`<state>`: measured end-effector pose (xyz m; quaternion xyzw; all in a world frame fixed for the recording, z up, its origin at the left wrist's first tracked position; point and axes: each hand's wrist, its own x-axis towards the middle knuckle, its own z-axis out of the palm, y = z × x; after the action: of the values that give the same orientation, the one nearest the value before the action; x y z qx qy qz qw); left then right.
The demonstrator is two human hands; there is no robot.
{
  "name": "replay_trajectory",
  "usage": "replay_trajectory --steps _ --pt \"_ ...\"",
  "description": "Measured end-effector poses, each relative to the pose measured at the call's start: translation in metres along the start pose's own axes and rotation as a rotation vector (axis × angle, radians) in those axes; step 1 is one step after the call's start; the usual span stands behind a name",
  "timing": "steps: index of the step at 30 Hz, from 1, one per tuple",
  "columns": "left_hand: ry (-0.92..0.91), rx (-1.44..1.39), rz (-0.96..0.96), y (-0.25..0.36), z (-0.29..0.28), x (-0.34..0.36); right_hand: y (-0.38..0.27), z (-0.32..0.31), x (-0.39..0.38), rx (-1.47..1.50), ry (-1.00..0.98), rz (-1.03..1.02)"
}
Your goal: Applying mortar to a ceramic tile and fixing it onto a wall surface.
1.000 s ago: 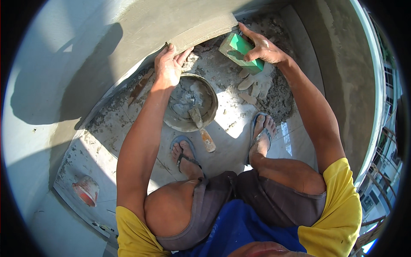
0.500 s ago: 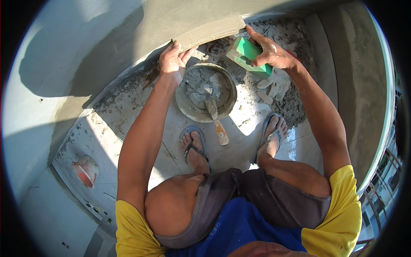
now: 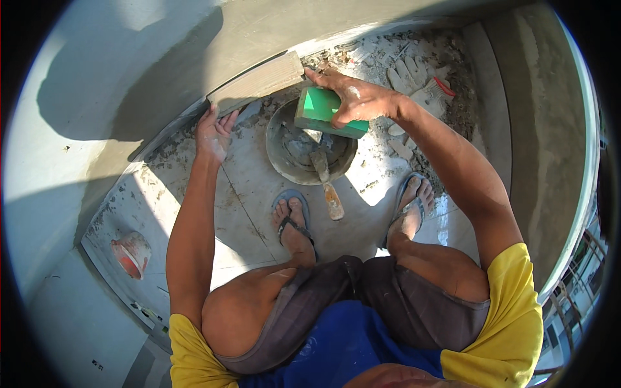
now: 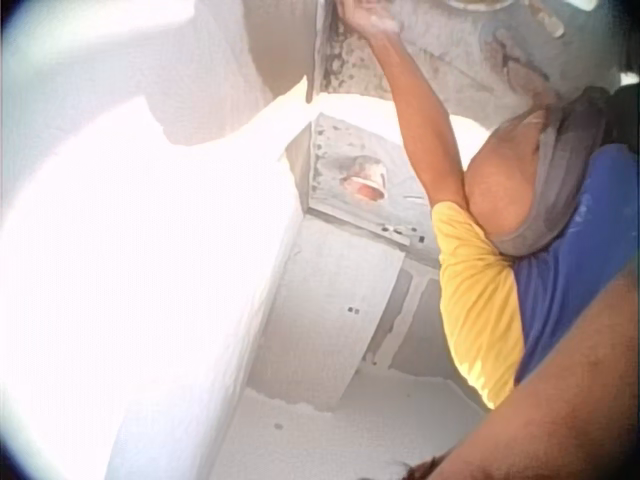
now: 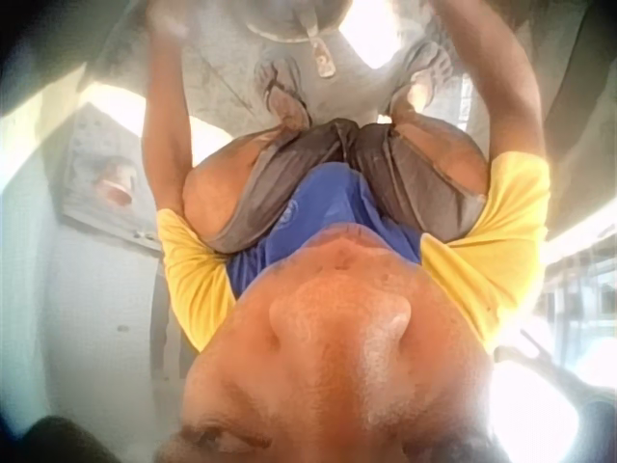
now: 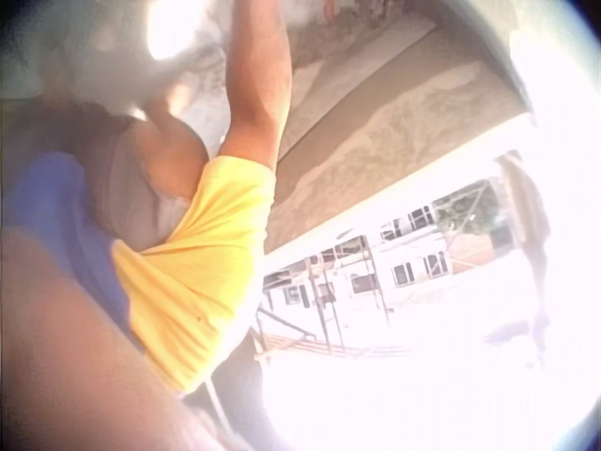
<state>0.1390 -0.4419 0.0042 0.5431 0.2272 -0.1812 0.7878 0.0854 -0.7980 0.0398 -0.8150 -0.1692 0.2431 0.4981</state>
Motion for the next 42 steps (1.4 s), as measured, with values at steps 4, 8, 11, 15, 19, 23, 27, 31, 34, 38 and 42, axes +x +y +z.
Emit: replay_trajectory --steps 4,8,11,15,19,23,27,31,34,38,42 --pt "0.041 0.014 -0.03 0.001 -0.038 -0.035 -0.018 0.001 -0.021 0.222 -0.036 -0.035" --pt "0.045 -0.006 -0.067 -0.009 -0.07 -0.062 -0.008 0.002 -0.047 0.827 -0.061 0.12" --pt "0.041 -0.023 -0.08 -0.008 -0.082 -0.078 -0.026 0.014 -0.05 0.907 0.098 0.192" --pt "-0.065 -0.02 -0.112 -0.006 -0.003 -0.08 -0.053 0.004 -0.047 0.606 0.167 -0.059" --pt "-0.256 0.068 -0.198 0.001 0.043 -0.083 -0.077 0.016 -0.025 0.28 0.034 -0.335" --pt "-0.449 0.147 -0.193 0.001 0.054 -0.086 -0.08 0.014 -0.036 0.023 -0.022 -0.385" --pt "-0.511 0.112 -0.197 0.018 0.056 -0.096 -0.033 -0.009 -0.061 -0.259 0.065 -0.323" --pt "-0.446 -0.033 -0.027 0.064 0.052 -0.111 -0.015 -0.007 -0.086 0.069 0.316 0.044" --pt "-0.452 -0.002 0.035 0.107 0.065 -0.132 0.002 0.007 -0.072 1.067 0.702 0.212" --pt "-0.292 0.037 0.08 0.137 0.094 -0.178 0.002 0.008 -0.041 1.525 0.955 0.208" --pt "-0.051 0.135 0.072 0.163 0.106 -0.216 0.022 -0.002 0.002 1.597 1.231 0.219"
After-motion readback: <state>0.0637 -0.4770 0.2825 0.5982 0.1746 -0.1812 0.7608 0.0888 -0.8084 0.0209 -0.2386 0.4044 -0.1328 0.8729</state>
